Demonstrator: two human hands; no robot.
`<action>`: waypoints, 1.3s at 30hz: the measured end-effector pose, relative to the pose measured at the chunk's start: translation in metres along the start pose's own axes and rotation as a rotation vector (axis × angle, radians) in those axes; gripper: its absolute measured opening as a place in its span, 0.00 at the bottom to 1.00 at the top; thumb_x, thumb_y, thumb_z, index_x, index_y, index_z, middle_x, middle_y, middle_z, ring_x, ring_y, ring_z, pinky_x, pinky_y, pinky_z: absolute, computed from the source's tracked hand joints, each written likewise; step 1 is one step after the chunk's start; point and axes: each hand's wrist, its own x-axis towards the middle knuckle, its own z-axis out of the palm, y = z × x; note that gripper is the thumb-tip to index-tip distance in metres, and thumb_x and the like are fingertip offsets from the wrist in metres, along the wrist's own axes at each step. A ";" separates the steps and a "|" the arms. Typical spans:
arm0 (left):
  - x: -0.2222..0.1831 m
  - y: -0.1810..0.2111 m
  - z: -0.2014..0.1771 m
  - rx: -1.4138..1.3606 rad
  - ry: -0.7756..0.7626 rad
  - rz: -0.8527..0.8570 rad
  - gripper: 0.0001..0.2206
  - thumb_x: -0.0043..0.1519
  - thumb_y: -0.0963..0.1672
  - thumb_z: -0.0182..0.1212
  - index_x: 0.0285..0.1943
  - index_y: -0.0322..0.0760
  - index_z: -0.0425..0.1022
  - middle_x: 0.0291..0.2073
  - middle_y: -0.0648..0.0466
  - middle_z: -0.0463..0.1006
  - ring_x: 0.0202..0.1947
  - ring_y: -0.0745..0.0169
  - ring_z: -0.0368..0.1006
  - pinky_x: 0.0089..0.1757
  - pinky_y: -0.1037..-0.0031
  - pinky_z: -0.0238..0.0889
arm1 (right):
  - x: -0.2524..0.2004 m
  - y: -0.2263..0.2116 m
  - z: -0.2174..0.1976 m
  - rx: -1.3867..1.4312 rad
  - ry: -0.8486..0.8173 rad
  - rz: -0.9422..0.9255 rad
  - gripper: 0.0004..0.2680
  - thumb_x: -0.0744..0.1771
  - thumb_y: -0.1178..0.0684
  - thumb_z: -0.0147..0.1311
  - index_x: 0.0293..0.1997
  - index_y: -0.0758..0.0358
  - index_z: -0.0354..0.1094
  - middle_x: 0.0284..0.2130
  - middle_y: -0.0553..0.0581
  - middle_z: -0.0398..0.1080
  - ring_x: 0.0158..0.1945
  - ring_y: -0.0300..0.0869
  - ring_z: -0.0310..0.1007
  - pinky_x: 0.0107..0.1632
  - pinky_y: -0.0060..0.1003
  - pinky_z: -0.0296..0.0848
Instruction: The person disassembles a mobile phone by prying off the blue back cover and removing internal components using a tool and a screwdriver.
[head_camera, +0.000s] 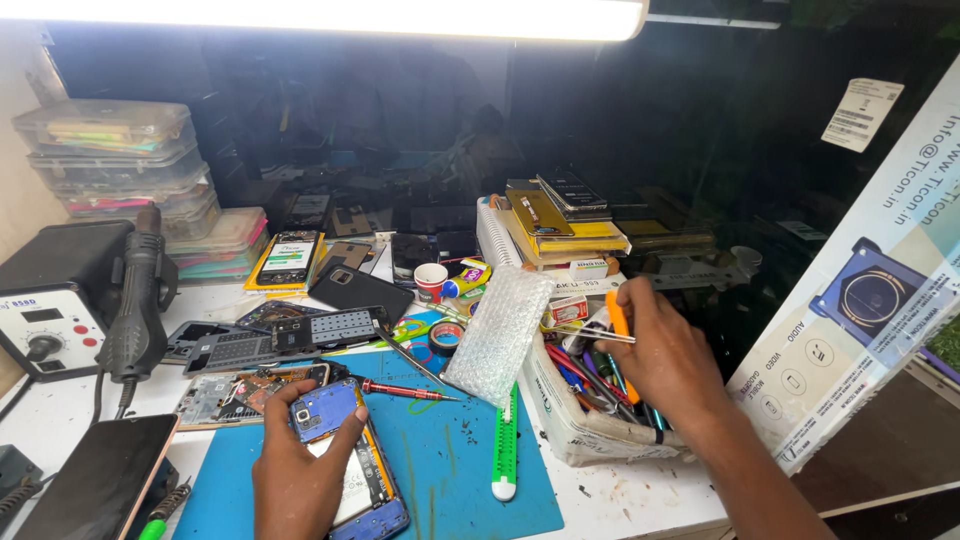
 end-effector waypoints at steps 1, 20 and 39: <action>-0.001 0.000 0.000 -0.011 0.004 0.014 0.31 0.53 0.49 0.74 0.63 0.43 0.65 0.44 0.45 0.85 0.43 0.56 0.83 0.47 0.66 0.72 | -0.003 -0.001 -0.003 -0.026 -0.010 0.032 0.20 0.63 0.50 0.64 0.57 0.56 0.58 0.57 0.59 0.69 0.56 0.54 0.75 0.56 0.48 0.75; -0.006 -0.011 -0.003 0.180 0.148 0.280 0.26 0.53 0.52 0.70 0.56 0.38 0.67 0.47 0.42 0.78 0.49 0.43 0.74 0.48 0.57 0.65 | -0.012 -0.015 -0.003 -0.391 -0.040 -0.226 0.09 0.58 0.43 0.67 0.32 0.52 0.84 0.66 0.59 0.60 0.70 0.57 0.51 0.68 0.49 0.56; -0.007 0.000 0.001 0.660 0.052 0.318 0.36 0.46 0.60 0.69 0.54 0.32 0.72 0.47 0.41 0.69 0.52 0.42 0.62 0.49 0.50 0.50 | -0.141 -0.019 0.147 1.397 0.029 0.093 0.06 0.70 0.57 0.52 0.45 0.71 0.68 0.25 0.66 0.75 0.22 0.46 0.78 0.28 0.43 0.81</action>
